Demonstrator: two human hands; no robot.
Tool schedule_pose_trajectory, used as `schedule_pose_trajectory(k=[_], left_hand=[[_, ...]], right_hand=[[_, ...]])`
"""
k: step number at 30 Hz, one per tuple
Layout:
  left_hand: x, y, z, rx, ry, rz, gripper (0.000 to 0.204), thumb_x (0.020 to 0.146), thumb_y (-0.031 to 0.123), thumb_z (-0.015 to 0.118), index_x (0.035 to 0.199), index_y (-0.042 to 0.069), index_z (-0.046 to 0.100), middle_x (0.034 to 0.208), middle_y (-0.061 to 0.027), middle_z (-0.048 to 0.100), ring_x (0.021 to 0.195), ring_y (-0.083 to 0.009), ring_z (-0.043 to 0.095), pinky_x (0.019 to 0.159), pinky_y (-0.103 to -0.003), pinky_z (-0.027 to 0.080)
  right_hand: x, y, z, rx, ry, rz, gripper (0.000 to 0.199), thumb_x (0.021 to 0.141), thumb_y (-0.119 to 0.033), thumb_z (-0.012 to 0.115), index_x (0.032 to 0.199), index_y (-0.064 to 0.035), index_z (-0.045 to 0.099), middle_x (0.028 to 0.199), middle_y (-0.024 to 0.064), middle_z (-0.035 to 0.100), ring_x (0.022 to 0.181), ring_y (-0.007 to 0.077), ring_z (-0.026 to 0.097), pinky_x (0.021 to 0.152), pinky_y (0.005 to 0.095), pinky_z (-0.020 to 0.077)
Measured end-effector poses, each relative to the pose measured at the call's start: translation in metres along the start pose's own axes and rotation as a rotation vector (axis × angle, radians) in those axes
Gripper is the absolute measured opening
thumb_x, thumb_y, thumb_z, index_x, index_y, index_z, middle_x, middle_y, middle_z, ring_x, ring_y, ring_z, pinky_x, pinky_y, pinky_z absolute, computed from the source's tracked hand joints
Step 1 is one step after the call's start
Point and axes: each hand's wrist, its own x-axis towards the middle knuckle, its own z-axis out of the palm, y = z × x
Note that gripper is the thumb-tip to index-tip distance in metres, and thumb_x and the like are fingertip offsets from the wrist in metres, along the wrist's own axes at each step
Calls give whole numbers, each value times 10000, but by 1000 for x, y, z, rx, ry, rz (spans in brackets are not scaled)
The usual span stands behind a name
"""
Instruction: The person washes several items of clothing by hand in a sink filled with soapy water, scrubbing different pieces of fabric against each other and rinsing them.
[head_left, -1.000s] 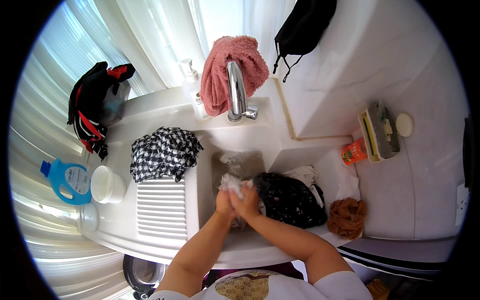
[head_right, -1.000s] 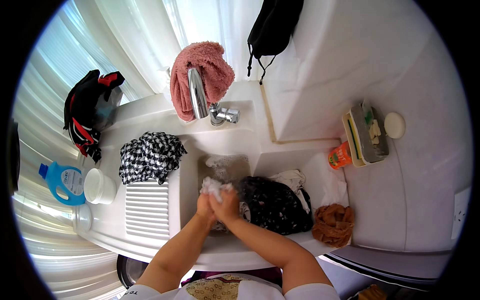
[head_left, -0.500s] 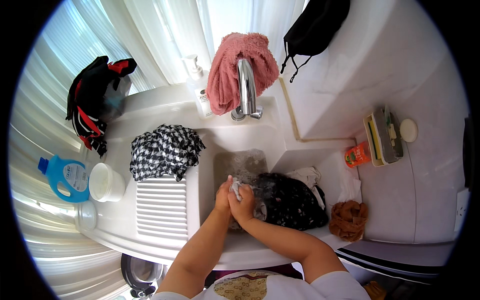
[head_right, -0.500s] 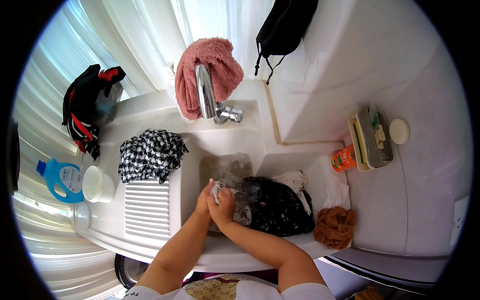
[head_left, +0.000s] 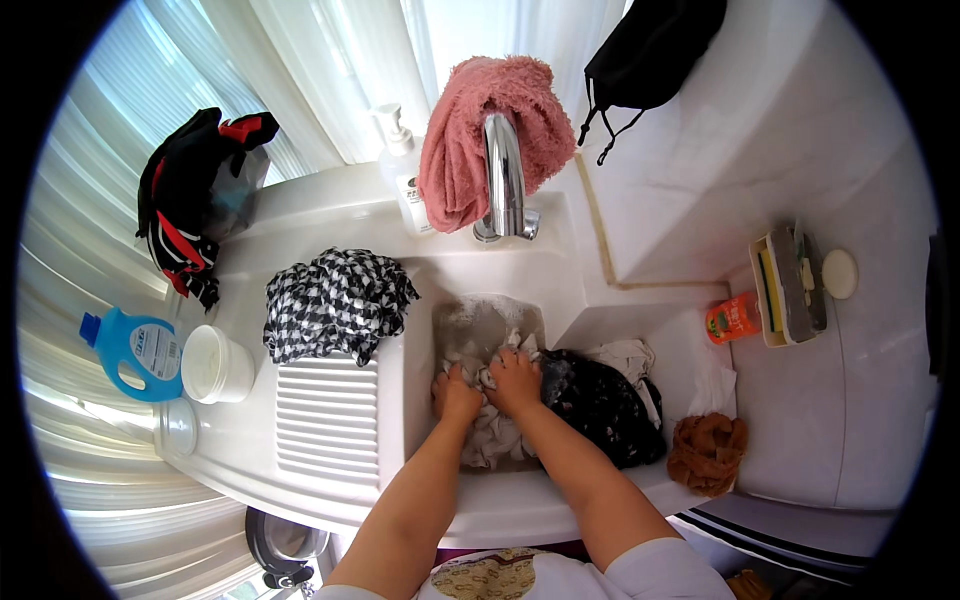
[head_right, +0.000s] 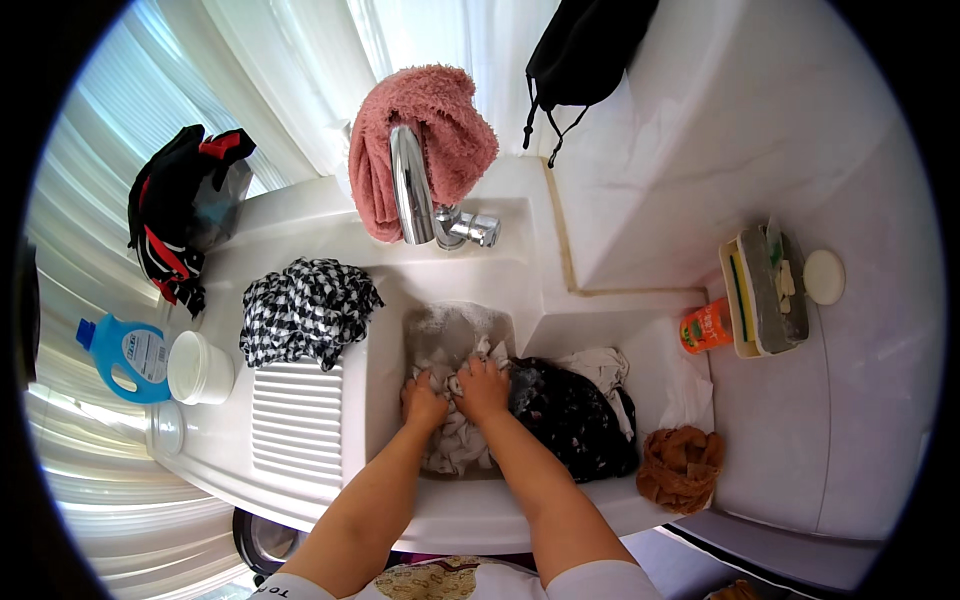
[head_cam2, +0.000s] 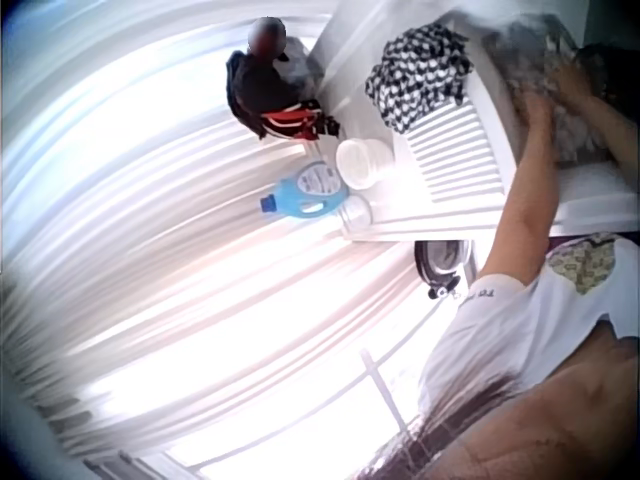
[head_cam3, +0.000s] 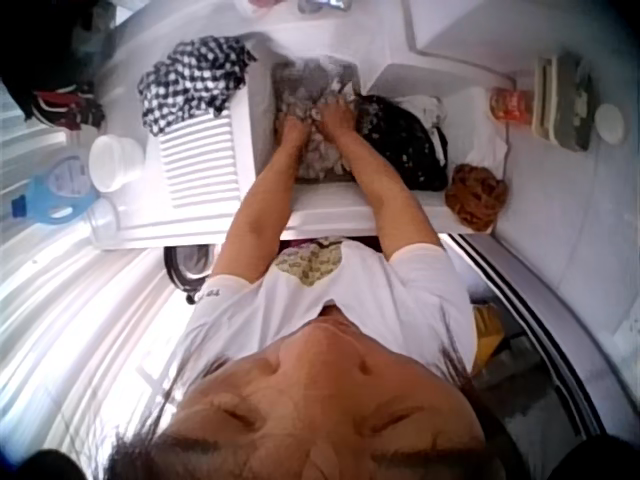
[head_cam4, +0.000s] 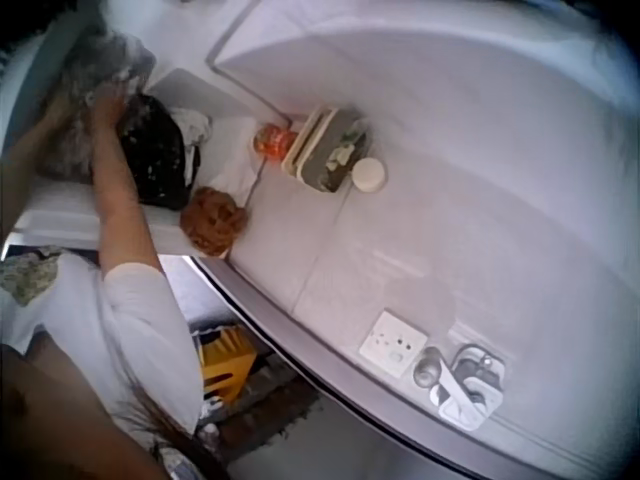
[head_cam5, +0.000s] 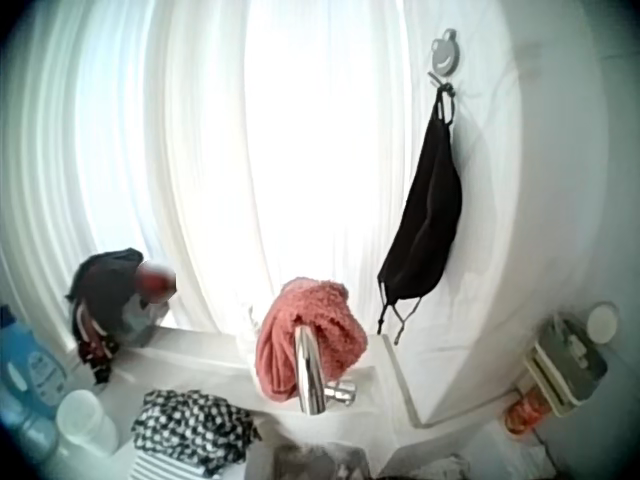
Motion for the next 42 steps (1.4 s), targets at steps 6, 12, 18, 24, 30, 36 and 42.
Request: schedule_pose_trajectory(k=[6,12,18,24,30,36,42], left_hand=[[44,-40,40,-1429,-364,-323,241,723,160,539,906,39,640,821,-127,640,762,-295,616,733,-377,463],[34,-35,20,-1766,-774,-394,230,758,178,530,893,14,616,906,-167,643,836,-311,623,805,-424,502],[-40,40,-52,-1822,-624,-385,392,811,299,488,1009,-24,592,1002,-176,626,952,-289,601,864,-431,475],[-30,2,-30,-1893,-817,-100,440,875,450,452,984,37,561,976,-112,598,874,-259,591,811,-399,480],[-16,0,-10,-1751,-379,-202,269,899,282,466,964,41,568,847,-92,599,806,-212,582,725,-353,492],[-28,18,-18,-1632,-422,-308,284,918,293,444,892,46,581,844,-108,610,765,-240,598,700,-371,505],[-20,1,-38,-1698,-640,-444,190,878,231,505,827,72,596,820,-104,609,731,-226,598,676,-357,503]], right_hand=[[7,16,-13,1123,-224,154,215,684,-157,653,842,-13,632,791,85,604,729,169,587,645,324,473],[-36,19,-60,2035,-627,60,277,655,-93,565,884,56,612,889,160,636,790,238,623,766,349,496],[-34,21,-52,2299,-247,324,397,710,-151,600,1054,43,561,1078,160,596,1007,304,562,944,390,404],[-63,-60,-36,844,606,-174,206,757,-236,652,755,-30,657,965,174,596,889,332,570,813,381,437],[-47,-70,-28,639,964,-61,128,691,-114,623,643,-12,562,871,154,604,782,345,571,708,380,460],[-22,-46,-23,871,629,241,168,703,-138,618,661,3,537,820,160,583,796,355,549,698,436,434],[-52,-73,-26,827,563,-54,194,734,-126,608,641,-1,491,739,146,565,739,334,552,673,416,433]])
